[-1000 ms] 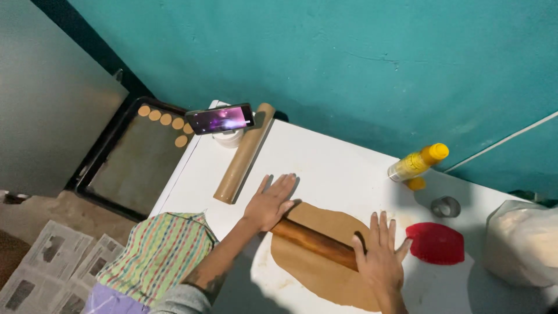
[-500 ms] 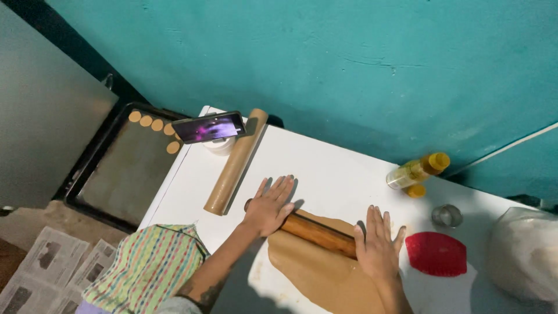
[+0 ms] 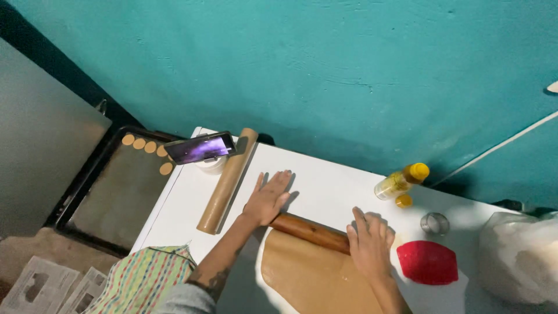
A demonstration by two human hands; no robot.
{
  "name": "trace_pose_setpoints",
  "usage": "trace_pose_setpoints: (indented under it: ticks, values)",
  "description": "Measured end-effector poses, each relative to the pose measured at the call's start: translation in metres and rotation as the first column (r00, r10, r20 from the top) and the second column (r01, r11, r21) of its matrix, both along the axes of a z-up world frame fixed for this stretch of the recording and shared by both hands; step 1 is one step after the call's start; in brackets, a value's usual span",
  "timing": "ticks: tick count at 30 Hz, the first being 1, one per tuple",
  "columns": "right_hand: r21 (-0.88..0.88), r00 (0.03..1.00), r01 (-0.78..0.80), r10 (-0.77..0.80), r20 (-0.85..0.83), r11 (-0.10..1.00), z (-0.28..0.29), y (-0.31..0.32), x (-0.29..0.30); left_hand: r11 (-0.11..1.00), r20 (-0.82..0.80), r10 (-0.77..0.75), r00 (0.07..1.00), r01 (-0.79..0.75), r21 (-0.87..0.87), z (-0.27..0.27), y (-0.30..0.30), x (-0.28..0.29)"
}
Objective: Prepare cookies by spraying a baking sheet, rolling out dough, and cutting shapes.
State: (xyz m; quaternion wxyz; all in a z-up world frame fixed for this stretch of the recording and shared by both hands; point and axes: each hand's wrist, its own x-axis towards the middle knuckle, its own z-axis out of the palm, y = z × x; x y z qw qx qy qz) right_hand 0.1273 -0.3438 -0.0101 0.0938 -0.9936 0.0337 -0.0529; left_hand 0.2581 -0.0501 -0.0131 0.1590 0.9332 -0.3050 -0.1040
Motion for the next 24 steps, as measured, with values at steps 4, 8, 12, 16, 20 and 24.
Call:
trace_pose_setpoints:
  ticks: [4, 8, 12, 16, 20, 24]
  values:
    - [0.052, 0.988, -0.134, 0.138, -0.074, 0.990, 0.012, -0.001, -0.016, 0.943, 0.028, 0.227, 0.974, -0.212, -0.258, 0.020, 0.022, -0.035]
    - [0.093, 0.924, -0.300, 0.313, -0.220, 0.949, 0.038, -0.002, 0.008, 0.789, -0.032, 0.482, 0.876, -0.450, -0.418, 0.014, 0.027, -0.100]
    - [0.123, 0.857, -0.406, 0.424, -0.294, 0.906, 0.024, -0.015, 0.037, 0.735, 0.009, 0.552, 0.834, -0.481, -0.478, 0.006, 0.027, -0.148]
    - [0.151, 0.862, -0.401, 0.428, -0.271, 0.903, 0.013, -0.020, 0.046, 0.684, -0.064, 0.637, 0.768, -0.602, -0.412, -0.048, 0.027, -0.182]
    - [0.152, 0.854, -0.447, 0.471, -0.220, 0.882, 0.015, -0.015, 0.053, 0.778, -0.017, 0.604, 0.797, -0.595, -0.203, -0.093, 0.029, -0.192]
    - [0.172, 0.856, -0.432, 0.462, -0.232, 0.885, 0.015, -0.017, 0.066, 0.790, -0.057, 0.595, 0.802, -0.597, -0.139, -0.087, 0.021, -0.192]
